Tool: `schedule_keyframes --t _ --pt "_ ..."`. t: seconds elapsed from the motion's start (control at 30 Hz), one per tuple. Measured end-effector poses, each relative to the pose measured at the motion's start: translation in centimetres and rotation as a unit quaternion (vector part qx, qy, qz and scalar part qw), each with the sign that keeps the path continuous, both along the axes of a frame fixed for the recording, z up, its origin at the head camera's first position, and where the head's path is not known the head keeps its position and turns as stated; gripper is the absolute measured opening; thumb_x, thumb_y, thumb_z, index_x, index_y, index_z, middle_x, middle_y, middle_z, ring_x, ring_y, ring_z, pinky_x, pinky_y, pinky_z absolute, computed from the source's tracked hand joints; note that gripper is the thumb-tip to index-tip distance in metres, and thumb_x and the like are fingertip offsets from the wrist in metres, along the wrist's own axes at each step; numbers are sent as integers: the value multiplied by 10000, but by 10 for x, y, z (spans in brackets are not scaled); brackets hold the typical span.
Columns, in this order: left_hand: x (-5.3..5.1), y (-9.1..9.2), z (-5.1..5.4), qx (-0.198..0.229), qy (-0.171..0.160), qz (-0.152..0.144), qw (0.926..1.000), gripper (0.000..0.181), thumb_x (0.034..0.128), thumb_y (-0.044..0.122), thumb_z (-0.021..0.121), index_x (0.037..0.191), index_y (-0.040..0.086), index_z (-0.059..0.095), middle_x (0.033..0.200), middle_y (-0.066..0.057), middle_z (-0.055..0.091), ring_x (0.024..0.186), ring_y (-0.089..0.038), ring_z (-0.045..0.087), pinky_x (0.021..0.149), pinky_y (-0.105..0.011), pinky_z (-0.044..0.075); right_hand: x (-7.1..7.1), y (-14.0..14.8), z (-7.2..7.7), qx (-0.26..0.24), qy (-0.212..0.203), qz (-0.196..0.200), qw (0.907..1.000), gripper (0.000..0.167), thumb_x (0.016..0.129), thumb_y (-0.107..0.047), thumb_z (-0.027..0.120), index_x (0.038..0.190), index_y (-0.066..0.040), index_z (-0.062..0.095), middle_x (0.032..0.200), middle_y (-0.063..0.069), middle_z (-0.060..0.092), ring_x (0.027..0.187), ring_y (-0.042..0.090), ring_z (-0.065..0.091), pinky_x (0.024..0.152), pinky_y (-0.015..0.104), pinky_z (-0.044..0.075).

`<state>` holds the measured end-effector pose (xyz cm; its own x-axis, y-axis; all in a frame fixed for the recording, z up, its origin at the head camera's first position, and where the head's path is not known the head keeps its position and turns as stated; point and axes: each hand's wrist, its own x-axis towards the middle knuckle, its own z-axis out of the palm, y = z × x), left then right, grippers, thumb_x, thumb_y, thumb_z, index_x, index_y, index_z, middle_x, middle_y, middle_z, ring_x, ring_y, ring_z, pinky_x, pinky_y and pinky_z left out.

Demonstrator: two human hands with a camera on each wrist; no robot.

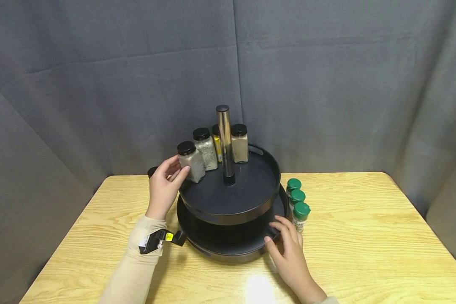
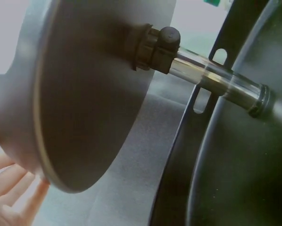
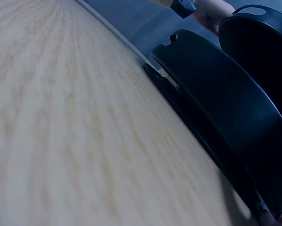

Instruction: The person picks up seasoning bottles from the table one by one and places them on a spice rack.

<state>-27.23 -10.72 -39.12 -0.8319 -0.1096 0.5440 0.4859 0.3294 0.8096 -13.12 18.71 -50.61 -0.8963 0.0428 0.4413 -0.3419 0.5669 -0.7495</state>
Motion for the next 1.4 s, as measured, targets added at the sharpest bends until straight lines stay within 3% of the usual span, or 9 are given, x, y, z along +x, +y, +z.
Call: schedule_keyframes --t 0.37,0.7,0.93,1.1,1.4 --pt "6 -8 -15 130 504 242 9984 275 962 34 662 1228 -35 660 1179 -182 683 1072 -320 681 900 -480 571 1 0 0 26 -49 -20 10000 292 1000 -93 615 1288 -52 596 1499 123 416 1324 316 315 946 59 319" --pt "7 -18 -27 -326 845 861 9922 285 935 0 655 1219 -31 653 1134 -173 688 1075 -314 658 936 -482 536 2 0 0 22 -86 -43 10000 290 1004 -105 615 1292 -71 598 1503 101 417 1322 313 319 943 88 343" --pt "1 -27 -38 -769 1124 1384 9810 304 904 -18 667 1208 -7 665 1163 -207 629 1119 -370 588 961 -513 474 1 0 0 4 -38 -35 10000 291 997 -93 617 1287 -65 599 1498 91 421 1315 309 321 936 67 325" --pt "-3 -34 -48 -690 974 1568 9804 338 894 1 676 1230 1 651 1282 -237 548 1228 -409 505 1049 -528 409 1 0 -1 -13 -19 -14 10000 290 996 -88 617 1284 -66 598 1498 106 420 1313 308 320 939 50 314" --pt "-6 -43 -61 -498 142 1566 9863 506 898 38 695 1379 32 538 1440 -284 358 1356 -458 346 1125 -581 301 1 0 0 -42 -68 2 10000 290 1001 -94 612 1286 -47 595 1499 114 414 1323 327 319 938 36 303"
